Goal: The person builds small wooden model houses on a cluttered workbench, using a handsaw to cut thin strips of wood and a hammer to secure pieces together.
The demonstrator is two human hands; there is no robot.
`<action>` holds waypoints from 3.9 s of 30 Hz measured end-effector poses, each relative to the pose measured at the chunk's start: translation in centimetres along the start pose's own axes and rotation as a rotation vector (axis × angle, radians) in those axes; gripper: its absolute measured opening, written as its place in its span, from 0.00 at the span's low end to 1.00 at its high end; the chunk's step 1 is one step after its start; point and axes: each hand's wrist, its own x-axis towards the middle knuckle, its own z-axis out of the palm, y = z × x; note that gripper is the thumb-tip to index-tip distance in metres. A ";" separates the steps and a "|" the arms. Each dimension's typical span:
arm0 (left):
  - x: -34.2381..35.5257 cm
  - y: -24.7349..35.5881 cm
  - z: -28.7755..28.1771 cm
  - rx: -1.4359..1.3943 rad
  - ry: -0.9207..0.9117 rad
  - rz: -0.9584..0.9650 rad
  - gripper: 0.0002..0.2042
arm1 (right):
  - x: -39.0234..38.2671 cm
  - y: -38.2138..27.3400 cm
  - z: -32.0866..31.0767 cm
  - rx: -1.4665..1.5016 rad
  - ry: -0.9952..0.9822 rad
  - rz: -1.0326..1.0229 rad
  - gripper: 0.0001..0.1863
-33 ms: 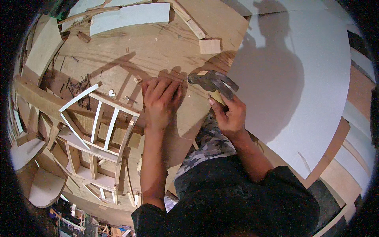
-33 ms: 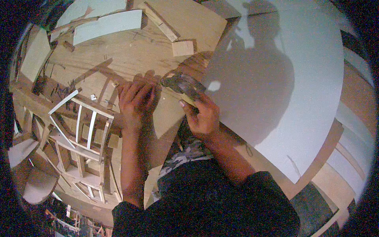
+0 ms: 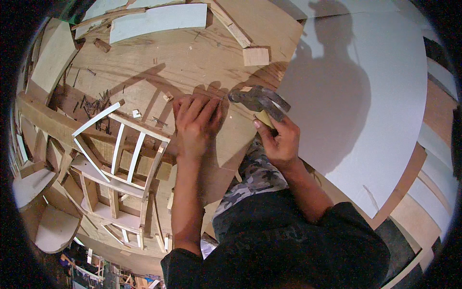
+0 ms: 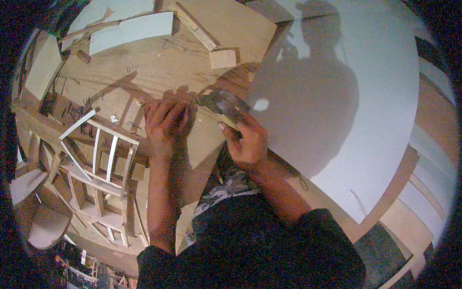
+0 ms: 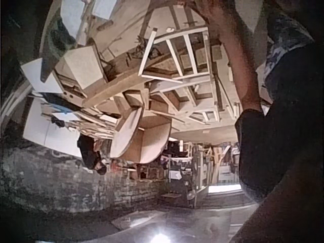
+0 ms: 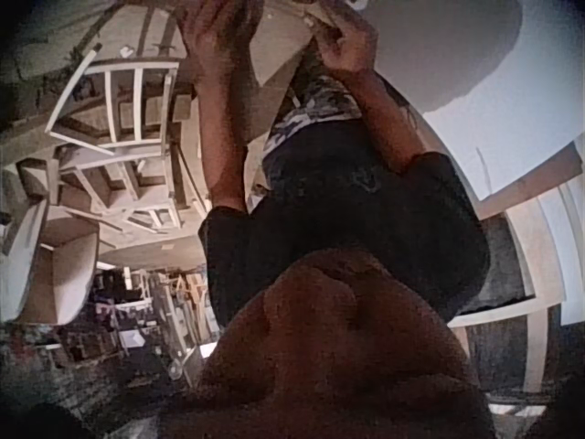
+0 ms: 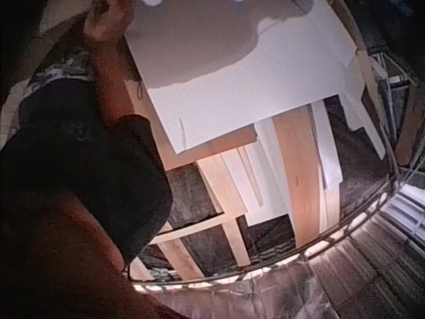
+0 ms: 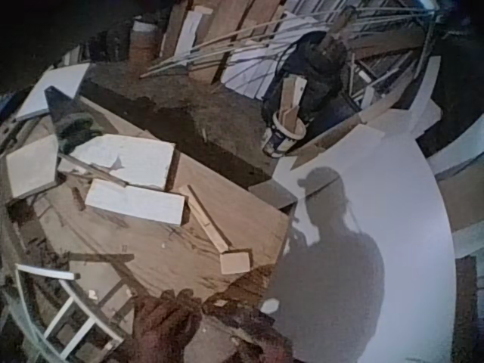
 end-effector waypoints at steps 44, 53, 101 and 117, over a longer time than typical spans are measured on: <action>-0.1 -0.3 1.1 0.077 0.097 -0.100 0.16 | 2.1 -0.6 1.3 -0.116 0.024 -0.044 0.18; 0.6 -0.4 1.5 0.074 0.074 -0.143 0.11 | 2.5 -0.7 0.6 -0.089 -0.041 0.010 0.17; 0.5 -0.7 2.2 0.166 0.167 -0.215 0.11 | 4.2 -2.0 2.0 -0.016 -0.030 -0.046 0.18; 1.2 -0.8 1.6 0.027 0.242 -0.197 0.23 | 5.6 -3.2 3.7 -0.069 0.052 -0.195 0.21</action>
